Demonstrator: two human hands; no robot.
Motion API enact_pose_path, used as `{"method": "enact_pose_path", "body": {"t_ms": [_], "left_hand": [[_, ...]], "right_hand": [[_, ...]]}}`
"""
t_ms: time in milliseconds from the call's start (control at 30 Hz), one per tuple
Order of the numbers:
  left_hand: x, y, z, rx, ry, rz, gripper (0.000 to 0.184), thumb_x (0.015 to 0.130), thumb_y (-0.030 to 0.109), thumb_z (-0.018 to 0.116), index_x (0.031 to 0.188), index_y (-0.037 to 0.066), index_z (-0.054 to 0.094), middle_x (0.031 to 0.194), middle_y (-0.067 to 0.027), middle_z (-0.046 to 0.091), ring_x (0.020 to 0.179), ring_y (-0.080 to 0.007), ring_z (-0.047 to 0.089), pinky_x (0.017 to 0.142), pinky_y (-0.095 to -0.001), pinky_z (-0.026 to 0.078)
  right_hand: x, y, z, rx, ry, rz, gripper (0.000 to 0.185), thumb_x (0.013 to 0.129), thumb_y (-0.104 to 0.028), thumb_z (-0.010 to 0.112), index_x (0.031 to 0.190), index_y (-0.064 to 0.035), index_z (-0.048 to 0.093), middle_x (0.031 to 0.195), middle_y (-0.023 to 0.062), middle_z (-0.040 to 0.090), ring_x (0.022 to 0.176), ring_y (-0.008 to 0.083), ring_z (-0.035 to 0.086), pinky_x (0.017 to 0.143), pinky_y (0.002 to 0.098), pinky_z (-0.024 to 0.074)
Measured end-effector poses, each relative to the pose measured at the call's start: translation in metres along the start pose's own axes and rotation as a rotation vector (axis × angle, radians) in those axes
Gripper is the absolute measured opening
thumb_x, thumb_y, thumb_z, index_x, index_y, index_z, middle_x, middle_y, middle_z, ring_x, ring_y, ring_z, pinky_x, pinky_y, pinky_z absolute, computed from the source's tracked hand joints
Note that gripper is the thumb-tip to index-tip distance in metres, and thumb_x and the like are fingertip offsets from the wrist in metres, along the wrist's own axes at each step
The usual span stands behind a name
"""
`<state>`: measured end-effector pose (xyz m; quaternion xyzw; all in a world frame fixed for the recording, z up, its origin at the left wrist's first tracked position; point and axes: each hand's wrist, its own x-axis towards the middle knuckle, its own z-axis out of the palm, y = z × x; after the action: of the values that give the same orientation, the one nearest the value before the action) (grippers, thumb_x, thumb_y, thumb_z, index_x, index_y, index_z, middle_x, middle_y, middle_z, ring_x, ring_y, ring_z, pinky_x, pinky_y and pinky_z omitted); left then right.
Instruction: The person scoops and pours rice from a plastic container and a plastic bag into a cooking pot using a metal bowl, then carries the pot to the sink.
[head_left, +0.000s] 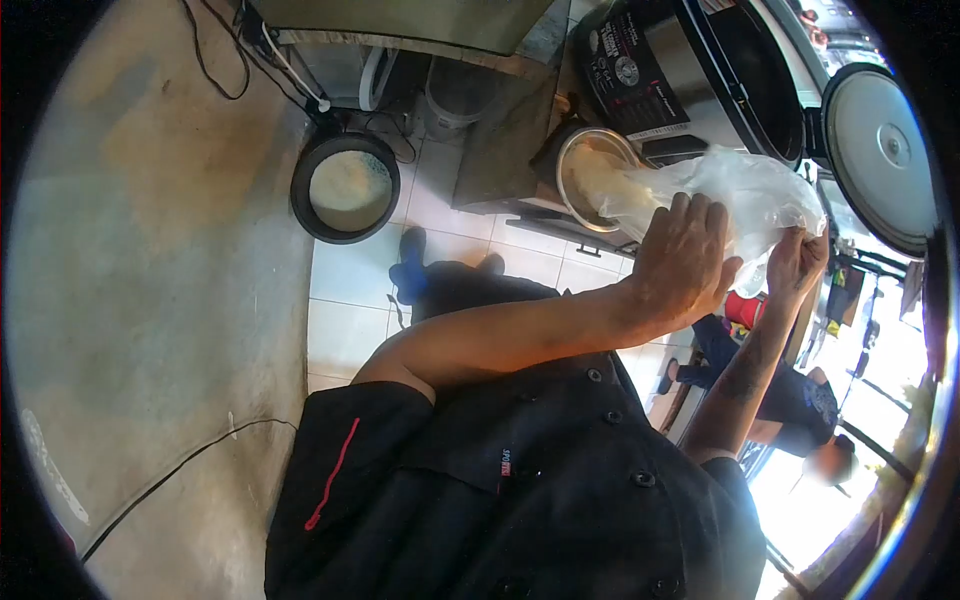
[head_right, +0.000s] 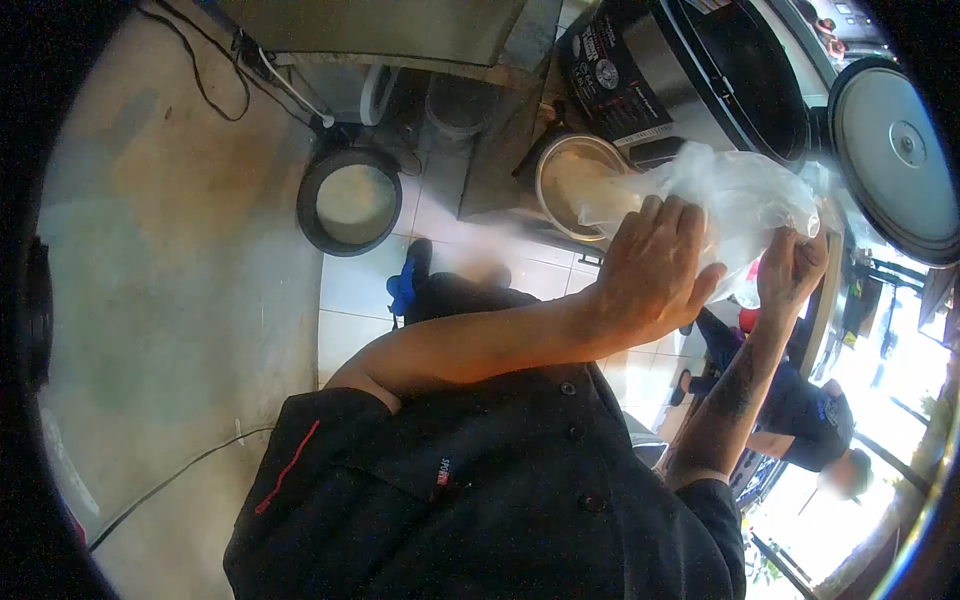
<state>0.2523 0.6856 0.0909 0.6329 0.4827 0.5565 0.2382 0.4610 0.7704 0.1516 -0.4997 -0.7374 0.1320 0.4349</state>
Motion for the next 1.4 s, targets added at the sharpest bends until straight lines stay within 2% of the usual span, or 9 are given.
{"method": "enact_pose_path", "body": {"t_ms": [233,333,400,533,633,700,800,900,1400], "left_hand": [[0.023,-0.006,0.024,0.035,0.030,0.026,0.080,0.077,0.034,0.088,0.127,-0.016,0.050,0.101,-0.0289,0.067,0.087,-0.0362,0.072,0.080,-0.0423,0.057],[0.043,-0.016,0.018,0.056,-0.222,-0.030,0.051,0.079,0.021,0.080,0.115,-0.009,0.058,0.077,-0.0213,0.071,0.073,-0.0370,0.074,0.067,-0.0425,0.060],[0.051,-0.020,0.018,0.084,-0.160,-0.033,0.038,0.081,0.017,0.077,0.108,-0.004,0.062,0.072,-0.0214,0.070,0.070,-0.0375,0.073,0.067,-0.0447,0.060],[0.070,-0.043,0.020,0.132,-0.224,-0.041,0.032,0.084,0.018,0.076,0.104,-0.003,0.063,0.084,-0.0241,0.073,0.081,-0.0415,0.074,0.074,-0.0490,0.060],[0.078,-0.049,0.015,0.146,-0.188,0.000,0.027,0.083,0.016,0.075,0.099,-0.002,0.063,0.083,-0.0243,0.073,0.081,-0.0409,0.074,0.074,-0.0487,0.060],[0.074,-0.047,0.021,0.152,-0.162,0.021,0.027,0.081,0.015,0.076,0.098,-0.002,0.064,0.079,-0.0230,0.072,0.077,-0.0394,0.074,0.070,-0.0463,0.061],[0.063,-0.030,0.028,0.269,-0.203,0.013,0.030,0.080,0.013,0.076,0.102,-0.002,0.064,0.074,-0.0186,0.072,0.072,-0.0352,0.074,0.066,-0.0421,0.062],[0.046,-0.014,0.033,0.195,-0.232,-0.035,0.032,0.079,0.012,0.075,0.105,-0.001,0.061,0.072,-0.0185,0.071,0.068,-0.0338,0.074,0.063,-0.0417,0.061],[0.035,-0.008,0.025,0.074,-0.177,-0.038,0.053,0.077,0.023,0.087,0.115,-0.002,0.060,0.090,-0.0202,0.075,0.079,-0.0295,0.077,0.074,-0.0353,0.062]], "right_hand": [[-0.010,-0.007,0.011,0.065,-0.179,0.086,0.035,0.097,0.001,0.057,0.131,0.0069,0.060,0.114,0.0119,0.071,0.102,0.0145,0.067,0.088,0.0276,0.0526],[-0.019,-0.011,0.023,0.150,-0.249,0.008,0.036,0.096,0.000,0.062,0.131,0.0072,0.060,0.119,0.0146,0.070,0.107,0.0162,0.067,0.092,0.0282,0.0515],[-0.021,-0.022,0.024,0.188,-0.275,0.057,0.042,0.090,-0.005,0.074,0.130,0.0046,0.062,0.129,0.0144,0.065,0.120,0.0191,0.060,0.104,0.0334,0.0447],[-0.052,-0.011,0.037,0.148,-0.114,0.073,0.087,0.074,-0.024,0.091,0.146,-0.0021,0.047,0.139,0.0157,0.057,0.128,0.0266,0.055,0.102,0.0463,0.0480],[-0.086,0.012,0.055,0.005,-0.101,0.169,0.089,0.074,-0.026,0.092,0.146,-0.0011,0.046,0.136,0.0173,0.059,0.125,0.0273,0.058,0.098,0.0438,0.0502],[-0.103,0.032,0.062,0.039,-0.362,0.454,0.078,0.079,-0.022,0.088,0.144,-0.0009,0.049,0.132,0.0206,0.062,0.125,0.0272,0.060,0.097,0.0418,0.0500],[-0.113,0.040,0.074,-0.008,-0.327,0.628,0.063,0.085,-0.018,0.081,0.139,-0.0003,0.054,0.128,0.0216,0.065,0.123,0.0301,0.062,0.097,0.0417,0.0493],[-0.133,0.065,0.087,-0.309,-0.158,0.050,0.048,0.089,-0.015,0.073,0.132,0.0010,0.059,0.136,0.0217,0.060,0.126,0.0336,0.057,0.102,0.0458,0.0456],[-0.086,0.051,0.067,-0.318,-0.243,0.073,0.045,0.091,-0.013,0.070,0.132,0.0019,0.060,0.133,0.0211,0.062,0.123,0.0314,0.059,0.101,0.0427,0.0468]]}}
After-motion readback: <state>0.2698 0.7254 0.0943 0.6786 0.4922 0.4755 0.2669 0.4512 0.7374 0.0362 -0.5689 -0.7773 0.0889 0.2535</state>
